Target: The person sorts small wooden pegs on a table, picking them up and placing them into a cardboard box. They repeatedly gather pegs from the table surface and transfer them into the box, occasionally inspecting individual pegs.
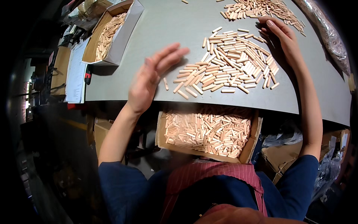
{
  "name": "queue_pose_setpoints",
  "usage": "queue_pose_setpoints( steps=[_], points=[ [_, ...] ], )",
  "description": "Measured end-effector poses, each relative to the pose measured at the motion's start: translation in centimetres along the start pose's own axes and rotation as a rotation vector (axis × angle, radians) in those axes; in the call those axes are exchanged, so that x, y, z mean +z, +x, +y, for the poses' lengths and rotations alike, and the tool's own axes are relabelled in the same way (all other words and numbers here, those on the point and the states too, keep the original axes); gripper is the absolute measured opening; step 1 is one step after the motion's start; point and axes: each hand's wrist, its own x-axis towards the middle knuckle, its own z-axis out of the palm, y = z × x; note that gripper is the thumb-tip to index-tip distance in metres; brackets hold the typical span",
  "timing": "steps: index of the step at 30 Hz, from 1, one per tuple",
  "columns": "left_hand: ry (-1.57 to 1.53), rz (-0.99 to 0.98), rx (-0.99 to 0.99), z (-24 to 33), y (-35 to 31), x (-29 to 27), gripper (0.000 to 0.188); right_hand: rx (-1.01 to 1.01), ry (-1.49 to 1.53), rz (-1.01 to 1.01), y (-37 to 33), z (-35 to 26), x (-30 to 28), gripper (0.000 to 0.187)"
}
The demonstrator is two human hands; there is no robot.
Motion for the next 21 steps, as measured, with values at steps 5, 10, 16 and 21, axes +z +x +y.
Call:
queue_pose_setpoints(
  steps=[5, 10, 16, 21],
  points=[
    [-0.177, 0.281, 0.081, -0.5, 0.5, -1.0, 0.067, -0.004, -0.019, -0.023, 0.1, 0.4, -0.7, 0.037],
    [0.178, 0.108, 0.115, -0.9, 0.3, -0.3, 0.069, 0.01, 0.015, -0.006, -0.1, 0.2, -0.5, 0.036],
    [0.559, -0.101, 0.088, -0.8, -0.1, 0.7, 0.082, 0.02, 0.01, 0.003, 0.1, 0.1, -0.2, 0.035],
    [0.521, -0.133, 0.06, -0.1, -1.1, 1.5, 0.077, 0.026, 0.035, 0.009, -0.1, 0.3, -0.3, 0.035]
  ],
)
